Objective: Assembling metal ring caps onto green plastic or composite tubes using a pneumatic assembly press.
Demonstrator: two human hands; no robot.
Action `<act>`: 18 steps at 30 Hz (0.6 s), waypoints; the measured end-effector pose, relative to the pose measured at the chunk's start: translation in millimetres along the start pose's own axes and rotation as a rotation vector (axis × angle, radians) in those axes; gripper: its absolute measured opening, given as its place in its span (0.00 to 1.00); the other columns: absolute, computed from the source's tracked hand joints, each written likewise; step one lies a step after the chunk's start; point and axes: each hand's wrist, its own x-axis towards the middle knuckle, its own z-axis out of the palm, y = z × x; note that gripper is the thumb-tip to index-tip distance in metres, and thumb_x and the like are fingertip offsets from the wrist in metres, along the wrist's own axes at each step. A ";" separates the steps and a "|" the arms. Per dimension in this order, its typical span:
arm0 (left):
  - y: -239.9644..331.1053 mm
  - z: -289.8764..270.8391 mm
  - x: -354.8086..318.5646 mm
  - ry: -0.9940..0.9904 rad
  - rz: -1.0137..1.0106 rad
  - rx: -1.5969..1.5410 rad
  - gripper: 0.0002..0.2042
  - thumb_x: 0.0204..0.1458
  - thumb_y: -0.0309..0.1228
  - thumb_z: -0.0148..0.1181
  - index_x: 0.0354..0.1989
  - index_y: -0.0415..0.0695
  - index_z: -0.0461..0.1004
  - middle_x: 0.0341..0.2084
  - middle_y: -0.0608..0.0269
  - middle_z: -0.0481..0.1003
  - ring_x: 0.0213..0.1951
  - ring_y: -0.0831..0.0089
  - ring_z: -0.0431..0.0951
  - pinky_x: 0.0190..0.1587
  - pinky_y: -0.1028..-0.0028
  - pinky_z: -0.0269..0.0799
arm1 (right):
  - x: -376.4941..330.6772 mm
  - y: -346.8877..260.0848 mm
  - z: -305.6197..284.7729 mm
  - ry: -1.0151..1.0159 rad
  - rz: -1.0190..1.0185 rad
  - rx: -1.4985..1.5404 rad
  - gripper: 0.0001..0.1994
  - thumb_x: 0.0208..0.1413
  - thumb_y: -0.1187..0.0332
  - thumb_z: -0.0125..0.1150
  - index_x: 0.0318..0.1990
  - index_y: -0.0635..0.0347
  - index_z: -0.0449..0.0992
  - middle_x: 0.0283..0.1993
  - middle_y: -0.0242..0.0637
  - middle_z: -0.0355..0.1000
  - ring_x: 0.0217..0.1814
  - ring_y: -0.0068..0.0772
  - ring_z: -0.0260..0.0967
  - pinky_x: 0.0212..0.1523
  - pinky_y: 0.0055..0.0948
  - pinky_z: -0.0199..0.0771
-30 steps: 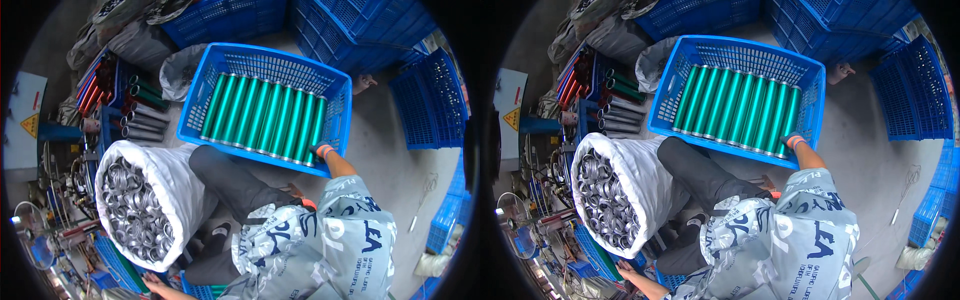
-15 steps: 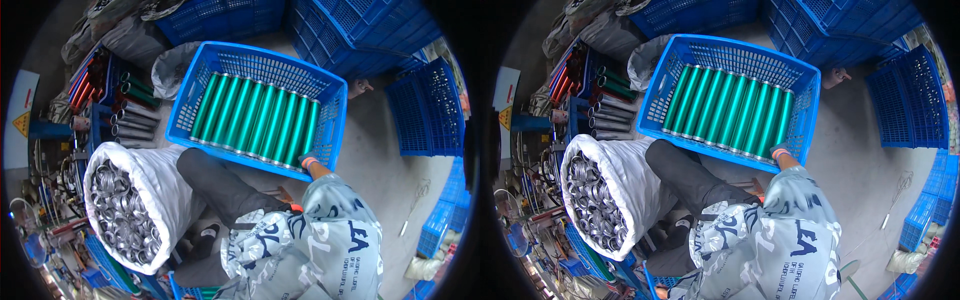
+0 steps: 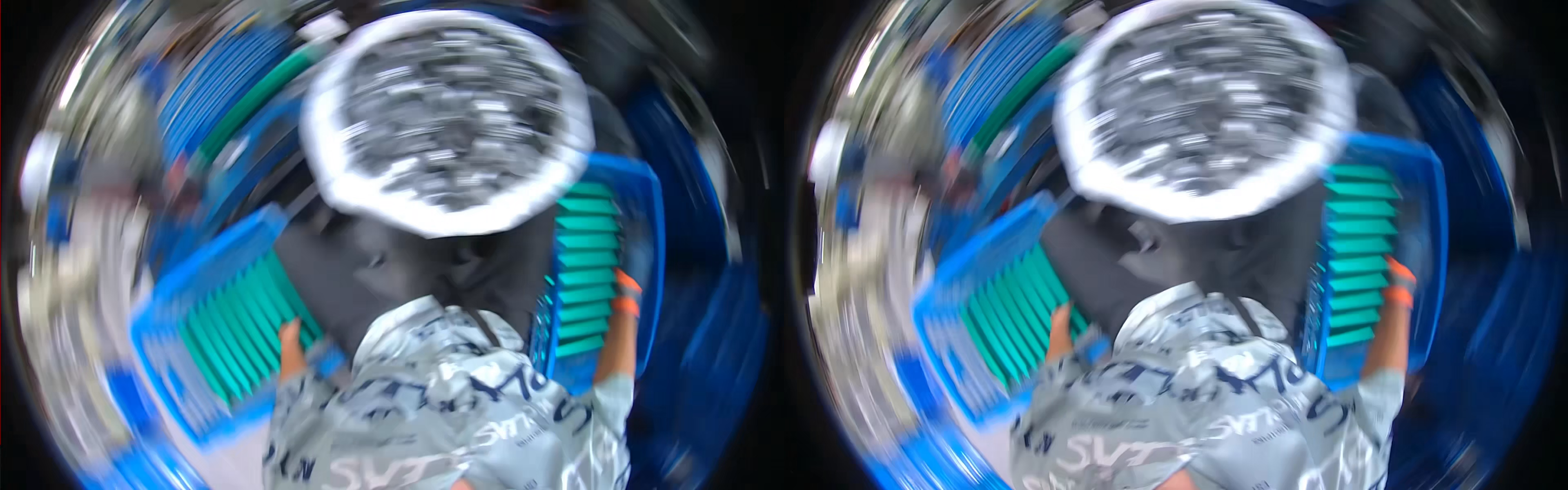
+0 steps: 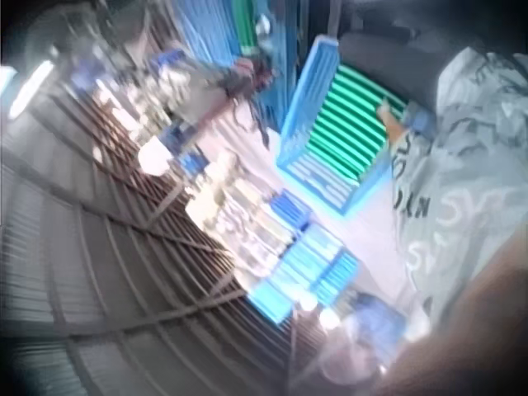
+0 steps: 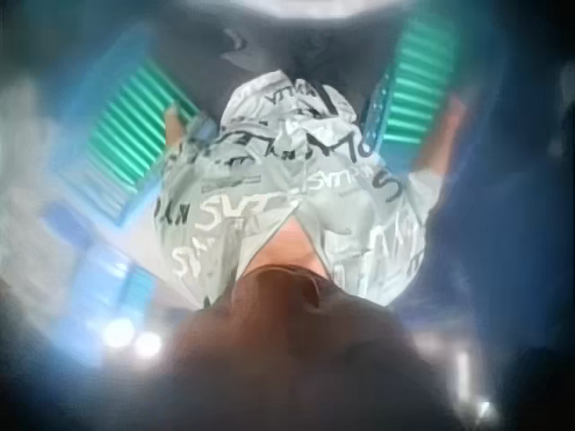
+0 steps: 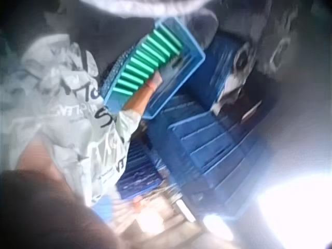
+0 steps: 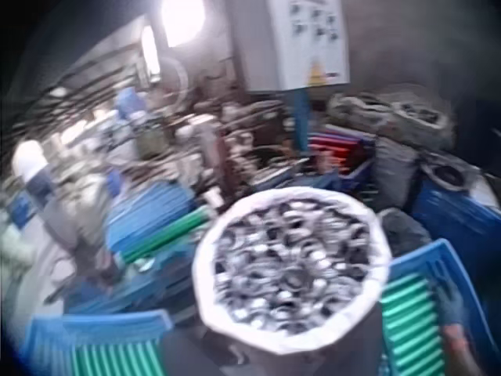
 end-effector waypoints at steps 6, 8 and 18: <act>-54.2 101.9 -12.4 -0.100 -0.274 -0.156 0.34 0.55 0.48 0.77 0.58 0.26 0.85 0.62 0.27 0.83 0.70 0.41 0.82 0.74 0.53 0.76 | 13.7 -190.4 102.4 -0.236 -0.518 0.091 0.25 0.83 0.72 0.54 0.83 0.68 0.68 0.76 0.52 0.77 0.76 0.42 0.77 0.79 0.41 0.75; -19.6 142.2 -27.1 -0.136 -0.278 -0.225 0.33 0.56 0.46 0.77 0.60 0.28 0.84 0.64 0.28 0.82 0.71 0.40 0.81 0.74 0.52 0.76 | -2.5 -222.7 160.5 -0.481 -0.609 -0.010 0.27 0.81 0.77 0.52 0.84 0.69 0.67 0.78 0.49 0.76 0.79 0.42 0.74 0.82 0.41 0.68; -84.0 17.8 51.5 0.478 -0.311 -0.137 0.31 0.58 0.38 0.76 0.69 0.40 0.75 0.68 0.39 0.75 0.69 0.38 0.77 0.69 0.44 0.80 | -76.9 -265.1 306.6 -0.527 -1.149 -1.029 0.29 0.65 0.68 0.74 0.74 0.54 0.83 0.77 0.44 0.79 0.92 0.59 0.56 0.86 0.58 0.57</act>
